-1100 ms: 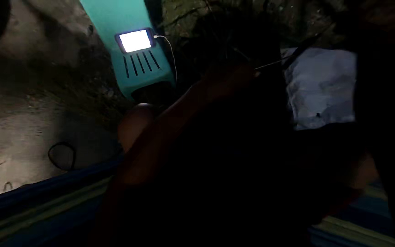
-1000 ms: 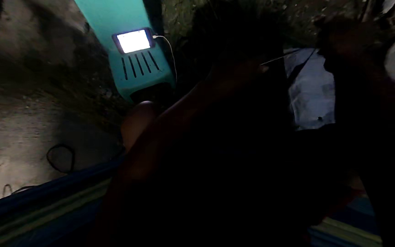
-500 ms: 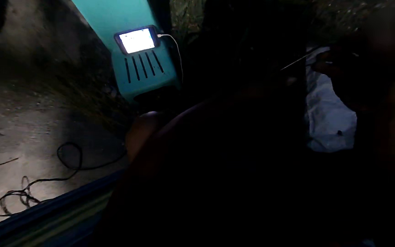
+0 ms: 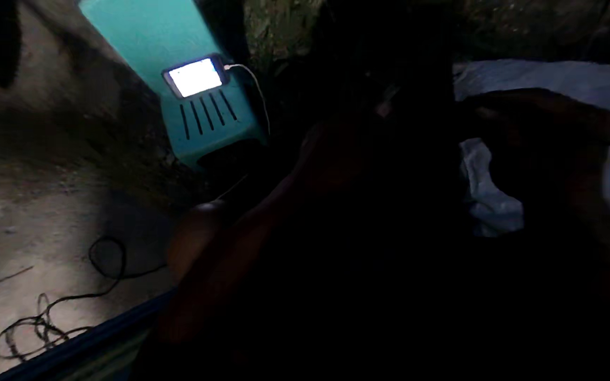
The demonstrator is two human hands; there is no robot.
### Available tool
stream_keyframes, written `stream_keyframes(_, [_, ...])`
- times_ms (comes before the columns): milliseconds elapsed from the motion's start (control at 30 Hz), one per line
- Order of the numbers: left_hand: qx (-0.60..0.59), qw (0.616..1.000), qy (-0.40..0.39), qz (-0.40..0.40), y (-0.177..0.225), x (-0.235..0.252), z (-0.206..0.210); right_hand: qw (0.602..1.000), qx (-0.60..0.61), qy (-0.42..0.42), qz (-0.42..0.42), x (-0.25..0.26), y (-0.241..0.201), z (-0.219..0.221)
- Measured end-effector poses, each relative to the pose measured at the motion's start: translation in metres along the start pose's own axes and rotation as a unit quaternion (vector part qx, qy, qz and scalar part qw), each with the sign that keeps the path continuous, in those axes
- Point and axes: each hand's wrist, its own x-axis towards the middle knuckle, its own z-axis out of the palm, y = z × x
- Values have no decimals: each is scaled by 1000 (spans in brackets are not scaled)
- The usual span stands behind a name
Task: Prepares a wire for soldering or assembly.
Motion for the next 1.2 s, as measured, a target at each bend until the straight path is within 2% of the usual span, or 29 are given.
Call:
stream_keyframes(100, [-32, 998, -54, -11, 3, -7, 16, 1000, -22, 10, -3, -7, -8, 2])
stream_keyframes(133, [-42, 997, -60, 8, -4, -8, 28, 999, -38, 13, 4, -9, -14, 3])
stream_keyframes(167, [-43, 996, -29, 77, -23, -8, 49, 999, -47, 13, 19, -11, -20, 5])
stream_keyframes(200, [-47, 979, 52, 190, -55, 0, 81, 998, -48, 13, 33, -12, -27, 6])
stream_keyframes(233, [-54, 960, 100, 257, -70, 7, 101, 998, -42, 12, 34, -14, -29, 8])
stream_keyframes(267, [-50, 953, 108, 278, -69, 7, 104, 999, -31, 14, 28, -16, -30, 9])
stream_keyframes(300, [-16, 971, 68, 228, -46, -3, 87, 999, -25, 19, 5, -18, -27, 9])
stream_keyframes(333, [22, 992, -15, 122, -11, -13, 59, 999, -17, 24, -36, -20, -19, 7])
stream_keyframes(367, [48, 996, -64, 28, 9, -13, 41, 997, -6, 27, -70, -20, -9, 3])
stream_keyframes(433, [40, 991, -66, -111, -8, 8, 34, 996, 21, 19, -82, -20, 6, -12])
stream_keyframes(467, [31, 986, -60, -151, -26, 19, 36, 999, 33, 19, -39, -19, -4, -16])
stream_keyframes(500, [16, 982, -58, -178, -35, 27, 39, 999, 35, 29, 15, -16, -17, -17])
stream_keyframes(600, [10, 974, -64, -218, -47, 37, 48, 996, 12, 43, 81, -10, -10, -30])
stream_keyframes(733, [-59, 968, -24, -244, -38, 41, 53, 995, 28, 65, 76, -8, 8, -35])
stream_keyframes(833, [-132, 978, 12, -160, -13, 30, 51, 995, 17, 68, 71, -7, 10, -29])
stream_keyframes(900, [-85, 995, 23, -47, 2, 18, 57, 995, -29, 62, 68, -5, 5, -21])
stream_keyframes(967, [-19, 999, -12, 37, 16, 3, 57, 994, -69, 61, 63, -4, -6, -8])
stream_keyframes(1033, [-18, 997, -56, 44, 28, -6, 55, 993, -74, 60, 62, -3, -13, 2])
stream_keyframes(1067, [-15, 997, -42, 63, 23, -5, 61, 994, -67, 58, 67, -2, -15, 4])
stream_keyframes(1100, [-3, 994, 8, 111, 6, 1, 76, 995, -52, 63, 65, -2, -14, 7])
stream_keyframes(1133, [17, 979, 97, 180, -19, 14, 99, 995, -36, 75, 59, -2, -12, 9])
stream_keyframes(1167, [22, 968, 137, 209, -33, 23, 108, 995, -27, 81, 57, -1, -13, 9])
stream_keyframes(1200, [16, 979, 101, 177, -28, 21, 99, 995, -24, 79, 58, -1, -15, 8])
